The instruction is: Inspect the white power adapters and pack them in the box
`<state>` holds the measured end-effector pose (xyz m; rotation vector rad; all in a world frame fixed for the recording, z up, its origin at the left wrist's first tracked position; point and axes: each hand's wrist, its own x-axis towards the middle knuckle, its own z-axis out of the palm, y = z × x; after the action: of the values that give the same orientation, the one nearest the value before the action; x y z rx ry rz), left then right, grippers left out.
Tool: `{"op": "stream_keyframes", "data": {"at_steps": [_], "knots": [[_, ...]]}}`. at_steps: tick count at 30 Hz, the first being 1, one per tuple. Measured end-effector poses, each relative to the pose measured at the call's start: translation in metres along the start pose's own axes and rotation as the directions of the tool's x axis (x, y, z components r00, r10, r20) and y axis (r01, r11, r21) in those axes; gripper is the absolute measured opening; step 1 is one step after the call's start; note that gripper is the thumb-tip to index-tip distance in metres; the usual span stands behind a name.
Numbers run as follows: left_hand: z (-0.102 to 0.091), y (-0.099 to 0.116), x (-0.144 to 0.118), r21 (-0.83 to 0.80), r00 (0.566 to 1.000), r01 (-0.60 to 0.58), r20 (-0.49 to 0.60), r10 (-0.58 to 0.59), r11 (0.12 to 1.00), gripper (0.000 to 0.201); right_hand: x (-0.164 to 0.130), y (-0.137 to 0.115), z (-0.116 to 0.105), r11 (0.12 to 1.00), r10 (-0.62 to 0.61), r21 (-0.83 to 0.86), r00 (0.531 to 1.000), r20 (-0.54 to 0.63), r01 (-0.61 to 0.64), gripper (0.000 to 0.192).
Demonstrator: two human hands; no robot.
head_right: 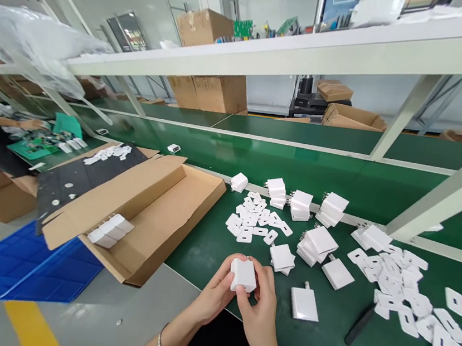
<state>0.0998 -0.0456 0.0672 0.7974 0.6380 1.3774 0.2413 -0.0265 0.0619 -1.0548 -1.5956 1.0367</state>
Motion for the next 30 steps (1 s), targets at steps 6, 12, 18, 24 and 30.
{"op": "stream_keyframes", "data": {"at_steps": [6, 12, 18, 24, 30], "knots": [[0.004, -0.003, -0.002, 0.007, 0.998, 0.015, -0.055, -0.015, 1.0, 0.04, 0.001, 0.003, 0.003, 1.0, -0.008, -0.016, 1.0, 0.011, 0.009, 0.043], [-0.034, 0.052, -0.005, 0.382, 0.986, -0.105, -0.081, 0.147, 0.918, 0.052, -0.003, 0.021, 0.006, 0.997, 0.018, -0.072, 0.996, 0.086, -0.012, 0.053], [-0.125, 0.188, -0.007, 0.95, 0.925, 0.241, -0.163, 0.344, -0.196, 0.03, -0.006, 0.012, 0.014, 0.984, 0.166, -0.057, 0.986, -0.011, -0.167, 0.052], [-0.211, 0.237, -0.014, 0.662, 0.898, 0.44, -0.313, 0.311, -0.606, 0.024, 0.0, 0.019, 0.013, 0.98, 0.028, -0.201, 0.995, 0.092, -0.008, 0.044], [-0.241, 0.241, -0.028, 0.522, 0.87, 0.487, -0.36, 0.337, -0.7, 0.031, 0.003, 0.034, 0.015, 0.824, -0.239, -0.532, 0.971, -0.016, 0.194, 0.038]]}}
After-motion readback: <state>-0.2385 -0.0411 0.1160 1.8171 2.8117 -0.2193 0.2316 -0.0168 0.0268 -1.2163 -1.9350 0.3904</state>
